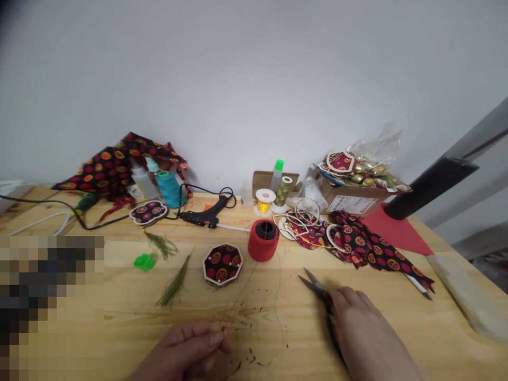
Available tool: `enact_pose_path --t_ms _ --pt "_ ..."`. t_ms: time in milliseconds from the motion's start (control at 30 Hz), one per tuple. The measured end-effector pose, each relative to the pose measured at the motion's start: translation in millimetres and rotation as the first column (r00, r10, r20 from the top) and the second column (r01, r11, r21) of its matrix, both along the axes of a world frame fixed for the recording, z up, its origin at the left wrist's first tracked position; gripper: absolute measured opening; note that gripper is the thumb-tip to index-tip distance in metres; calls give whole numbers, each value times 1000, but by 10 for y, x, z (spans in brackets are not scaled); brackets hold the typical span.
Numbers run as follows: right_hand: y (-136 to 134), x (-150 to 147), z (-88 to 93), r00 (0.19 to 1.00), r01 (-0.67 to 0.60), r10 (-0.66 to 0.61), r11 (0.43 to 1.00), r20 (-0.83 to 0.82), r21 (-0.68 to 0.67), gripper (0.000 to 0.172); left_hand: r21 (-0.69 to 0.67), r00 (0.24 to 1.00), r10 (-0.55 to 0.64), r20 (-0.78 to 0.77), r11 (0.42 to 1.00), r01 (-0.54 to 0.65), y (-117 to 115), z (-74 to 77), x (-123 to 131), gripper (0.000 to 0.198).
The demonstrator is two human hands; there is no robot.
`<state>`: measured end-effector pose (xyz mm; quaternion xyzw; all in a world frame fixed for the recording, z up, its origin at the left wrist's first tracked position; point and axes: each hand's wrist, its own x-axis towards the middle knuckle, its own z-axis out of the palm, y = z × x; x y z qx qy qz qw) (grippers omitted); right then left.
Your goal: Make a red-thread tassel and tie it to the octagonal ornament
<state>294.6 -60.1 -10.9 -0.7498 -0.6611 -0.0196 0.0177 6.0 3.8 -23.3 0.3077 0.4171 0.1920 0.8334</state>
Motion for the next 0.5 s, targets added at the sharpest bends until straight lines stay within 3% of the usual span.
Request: enact_pose_path --t_ms 67,167,367,500 --pt "-133 117 -146 996 -82 83 996 36 -20 39 -38 999 40 -13 998 -41 -2 -4 9 34" --pt "-195 167 -228 992 -94 94 996 82 4 43 -81 997 78 -5 994 -78 -6 6 25 32" --pt "-180 163 -190 991 -74 62 993 122 94 44 -109 993 120 1 987 -120 -45 95 21 28" --pt "-216 140 -85 995 -82 67 971 72 224 38 -81 985 170 -21 982 -171 -54 126 20 26"
